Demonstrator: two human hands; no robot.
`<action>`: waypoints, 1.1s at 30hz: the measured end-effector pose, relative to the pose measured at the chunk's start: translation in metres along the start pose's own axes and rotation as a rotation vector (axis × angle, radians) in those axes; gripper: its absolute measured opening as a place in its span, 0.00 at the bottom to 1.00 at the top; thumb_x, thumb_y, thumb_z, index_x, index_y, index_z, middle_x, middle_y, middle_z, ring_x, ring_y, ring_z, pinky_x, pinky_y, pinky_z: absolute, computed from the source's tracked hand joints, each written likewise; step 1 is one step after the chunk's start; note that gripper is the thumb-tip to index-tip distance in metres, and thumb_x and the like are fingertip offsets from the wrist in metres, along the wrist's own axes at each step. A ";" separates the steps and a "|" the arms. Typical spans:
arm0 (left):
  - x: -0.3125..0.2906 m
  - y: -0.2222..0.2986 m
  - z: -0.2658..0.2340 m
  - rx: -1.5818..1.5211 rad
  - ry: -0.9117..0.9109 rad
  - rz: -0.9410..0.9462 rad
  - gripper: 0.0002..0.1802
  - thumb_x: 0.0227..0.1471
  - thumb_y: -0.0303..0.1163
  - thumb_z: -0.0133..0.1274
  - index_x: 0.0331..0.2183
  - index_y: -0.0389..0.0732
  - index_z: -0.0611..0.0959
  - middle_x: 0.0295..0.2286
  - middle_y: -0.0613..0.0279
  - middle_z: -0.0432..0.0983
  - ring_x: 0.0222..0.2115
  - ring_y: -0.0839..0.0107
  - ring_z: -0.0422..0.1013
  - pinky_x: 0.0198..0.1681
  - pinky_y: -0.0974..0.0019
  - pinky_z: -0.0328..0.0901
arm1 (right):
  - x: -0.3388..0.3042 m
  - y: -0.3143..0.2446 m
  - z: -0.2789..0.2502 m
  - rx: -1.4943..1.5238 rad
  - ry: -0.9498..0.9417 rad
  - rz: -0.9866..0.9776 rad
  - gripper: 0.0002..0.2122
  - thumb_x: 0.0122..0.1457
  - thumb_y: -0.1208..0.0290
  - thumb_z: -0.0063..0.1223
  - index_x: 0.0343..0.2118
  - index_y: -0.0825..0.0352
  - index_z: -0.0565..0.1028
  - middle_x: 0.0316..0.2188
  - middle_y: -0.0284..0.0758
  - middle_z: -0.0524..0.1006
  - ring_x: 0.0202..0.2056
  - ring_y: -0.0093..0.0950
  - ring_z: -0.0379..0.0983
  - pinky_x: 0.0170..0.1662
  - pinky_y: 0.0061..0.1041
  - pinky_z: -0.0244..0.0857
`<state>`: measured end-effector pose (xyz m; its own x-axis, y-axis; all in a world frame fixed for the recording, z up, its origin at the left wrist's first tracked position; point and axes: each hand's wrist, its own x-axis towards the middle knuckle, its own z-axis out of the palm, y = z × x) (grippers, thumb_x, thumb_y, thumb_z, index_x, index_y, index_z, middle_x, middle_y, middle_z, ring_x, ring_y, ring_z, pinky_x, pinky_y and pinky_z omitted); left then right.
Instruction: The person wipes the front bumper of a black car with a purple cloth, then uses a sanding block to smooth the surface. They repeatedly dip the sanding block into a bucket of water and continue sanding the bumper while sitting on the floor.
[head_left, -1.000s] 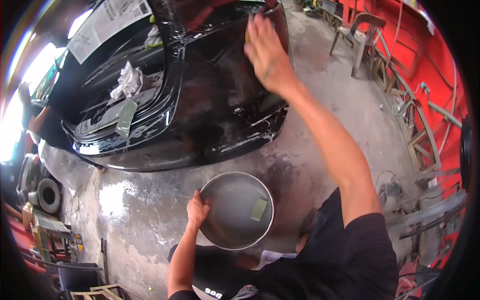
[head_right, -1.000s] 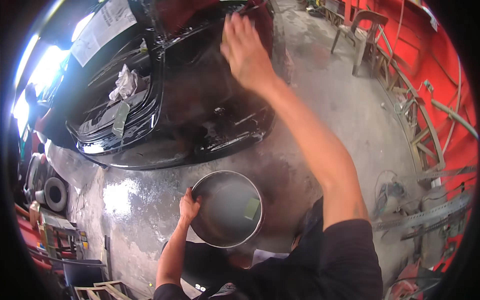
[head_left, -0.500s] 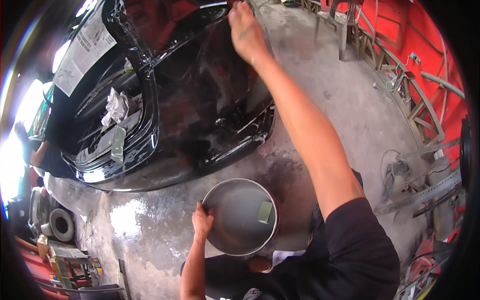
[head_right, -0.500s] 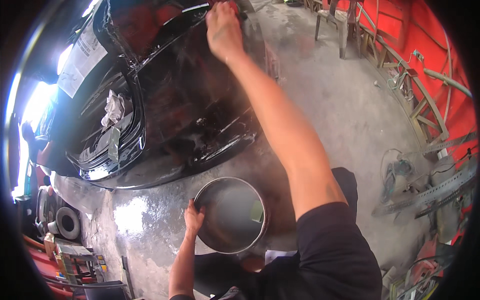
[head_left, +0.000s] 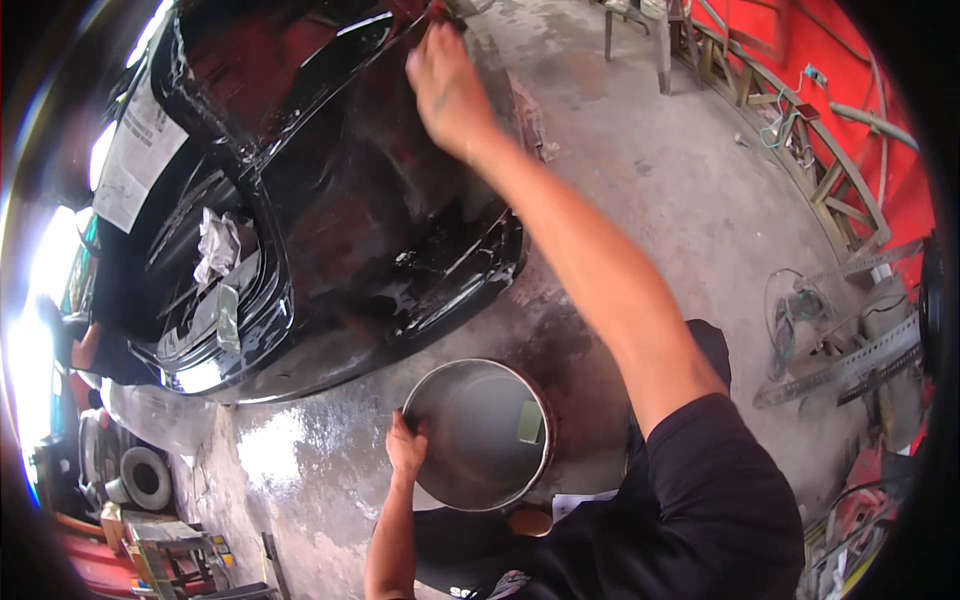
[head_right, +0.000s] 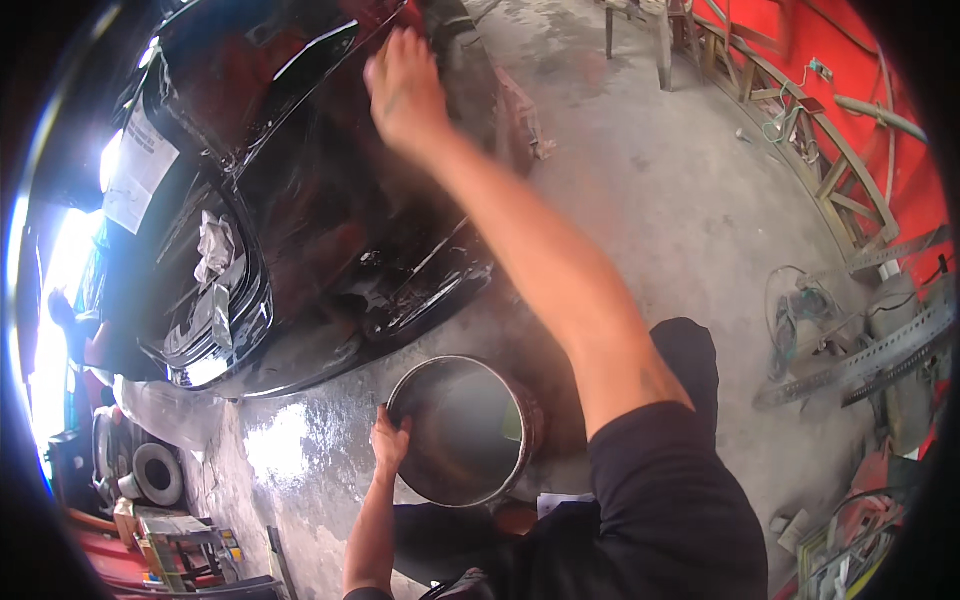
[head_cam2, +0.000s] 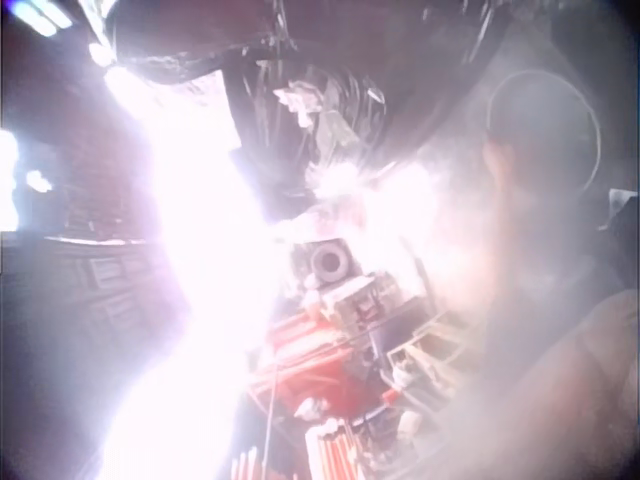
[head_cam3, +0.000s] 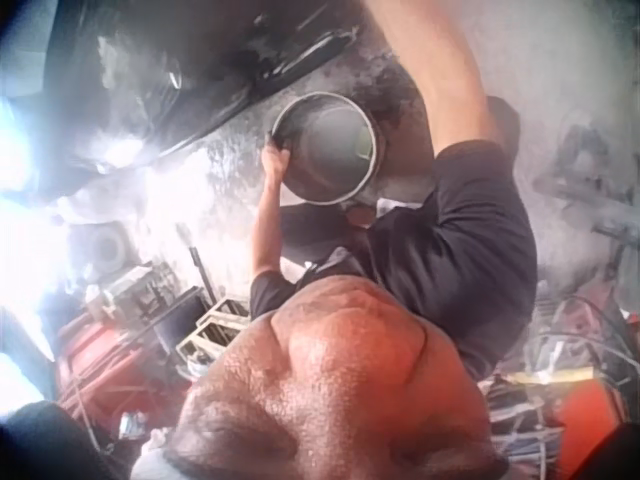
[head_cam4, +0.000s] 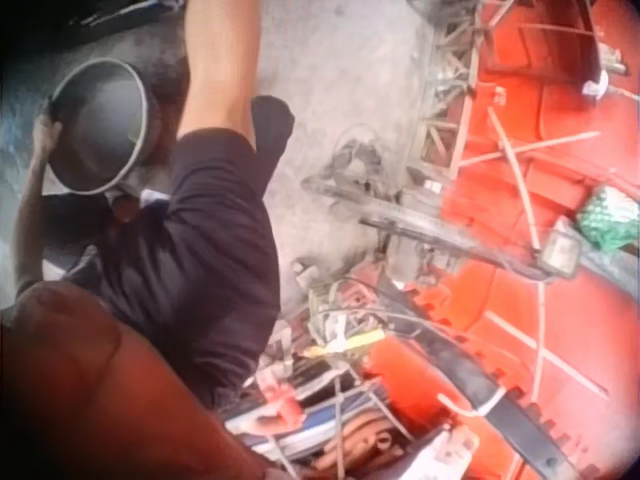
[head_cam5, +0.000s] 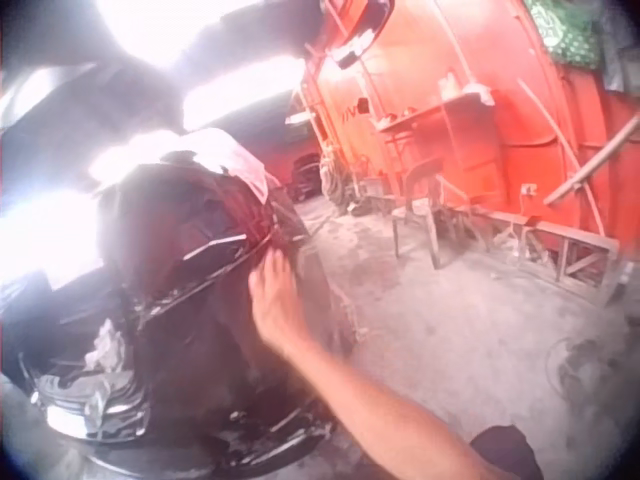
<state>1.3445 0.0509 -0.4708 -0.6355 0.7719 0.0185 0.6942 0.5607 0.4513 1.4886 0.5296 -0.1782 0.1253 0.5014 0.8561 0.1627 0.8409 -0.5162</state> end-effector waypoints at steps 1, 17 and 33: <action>-0.013 -0.013 -0.006 0.017 0.008 -0.025 0.24 0.51 0.34 0.62 0.47 0.36 0.75 0.35 0.36 0.82 0.39 0.33 0.78 0.43 0.41 0.71 | -0.057 -0.043 -0.015 -0.062 -0.086 -0.060 0.29 0.71 0.62 0.44 0.66 0.81 0.60 0.66 0.59 0.64 0.68 0.58 0.57 0.71 0.50 0.49; -0.007 -0.008 -0.014 0.055 0.007 -0.035 0.26 0.52 0.36 0.62 0.49 0.37 0.76 0.37 0.38 0.83 0.41 0.35 0.78 0.44 0.41 0.71 | -0.094 -0.033 -0.052 0.100 -0.271 -0.161 0.28 0.73 0.63 0.42 0.70 0.75 0.57 0.72 0.55 0.55 0.73 0.54 0.48 0.74 0.48 0.43; 0.003 -0.004 0.002 0.108 -0.057 -0.008 0.29 0.50 0.38 0.64 0.50 0.37 0.72 0.36 0.37 0.82 0.39 0.33 0.77 0.43 0.40 0.71 | 0.055 0.035 -0.015 0.375 -0.094 -0.156 0.21 0.71 0.64 0.48 0.60 0.74 0.72 0.65 0.58 0.65 0.64 0.56 0.64 0.69 0.44 0.58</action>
<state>1.3405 0.0519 -0.4746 -0.6233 0.7811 -0.0366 0.7234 0.5938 0.3523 1.5161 0.5830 -0.1496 0.0348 0.3640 0.9307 -0.1968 0.9156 -0.3507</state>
